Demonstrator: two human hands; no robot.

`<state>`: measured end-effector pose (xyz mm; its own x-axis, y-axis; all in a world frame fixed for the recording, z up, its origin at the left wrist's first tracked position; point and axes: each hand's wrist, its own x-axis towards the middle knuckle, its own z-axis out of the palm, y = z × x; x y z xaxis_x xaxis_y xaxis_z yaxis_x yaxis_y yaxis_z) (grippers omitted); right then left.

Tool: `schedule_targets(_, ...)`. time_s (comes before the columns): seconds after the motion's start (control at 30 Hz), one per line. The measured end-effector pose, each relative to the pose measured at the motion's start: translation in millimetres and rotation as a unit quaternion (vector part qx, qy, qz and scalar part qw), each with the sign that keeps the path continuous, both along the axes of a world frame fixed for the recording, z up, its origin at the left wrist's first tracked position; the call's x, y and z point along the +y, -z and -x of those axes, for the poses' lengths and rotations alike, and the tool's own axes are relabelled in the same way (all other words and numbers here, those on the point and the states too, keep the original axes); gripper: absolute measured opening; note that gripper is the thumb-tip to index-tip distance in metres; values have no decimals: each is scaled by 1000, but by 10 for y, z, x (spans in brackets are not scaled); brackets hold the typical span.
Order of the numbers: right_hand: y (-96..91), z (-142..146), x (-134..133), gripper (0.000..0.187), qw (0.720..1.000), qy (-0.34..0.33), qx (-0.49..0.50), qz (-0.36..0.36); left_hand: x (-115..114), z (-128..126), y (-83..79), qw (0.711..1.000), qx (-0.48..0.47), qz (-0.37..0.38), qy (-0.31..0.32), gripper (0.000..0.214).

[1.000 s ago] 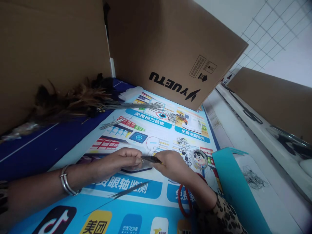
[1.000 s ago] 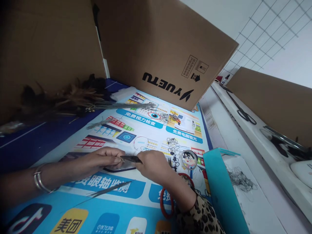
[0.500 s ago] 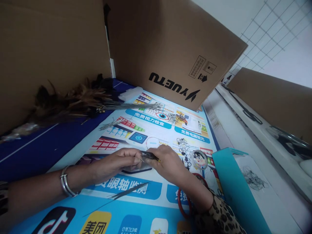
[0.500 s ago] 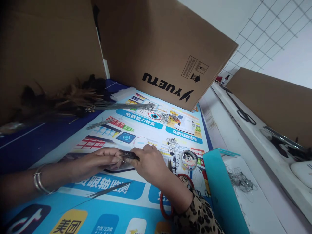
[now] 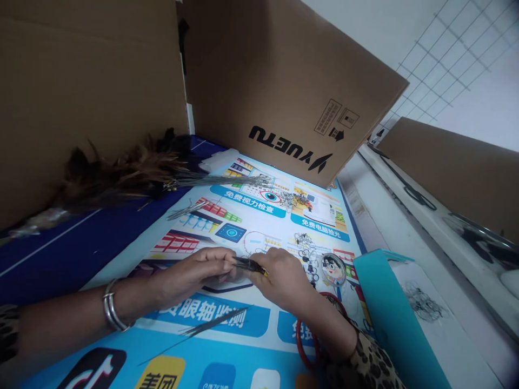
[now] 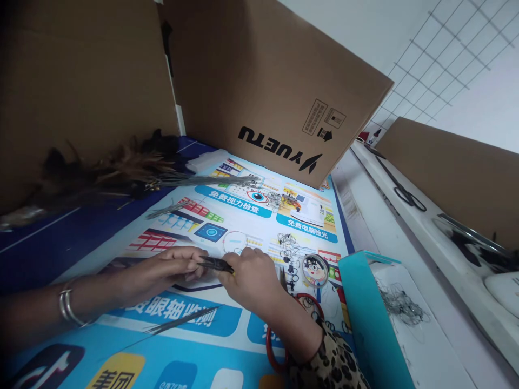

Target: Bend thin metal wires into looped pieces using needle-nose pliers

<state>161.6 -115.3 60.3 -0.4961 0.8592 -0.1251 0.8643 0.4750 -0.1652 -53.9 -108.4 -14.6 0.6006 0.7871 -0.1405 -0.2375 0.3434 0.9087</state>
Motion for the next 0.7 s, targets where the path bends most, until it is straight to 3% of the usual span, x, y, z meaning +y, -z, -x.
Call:
schedule_targets(0.23, 47, 17, -38, 28, 995, -5, -72, -69, -6, -14, -26, 1000, 20, -8, -6, 28)
schedule_targets(0.7, 81, 22, -48, 23, 992, -16, -99, -74, -32, -43, -63, 999, 36, -10, -22, 29)
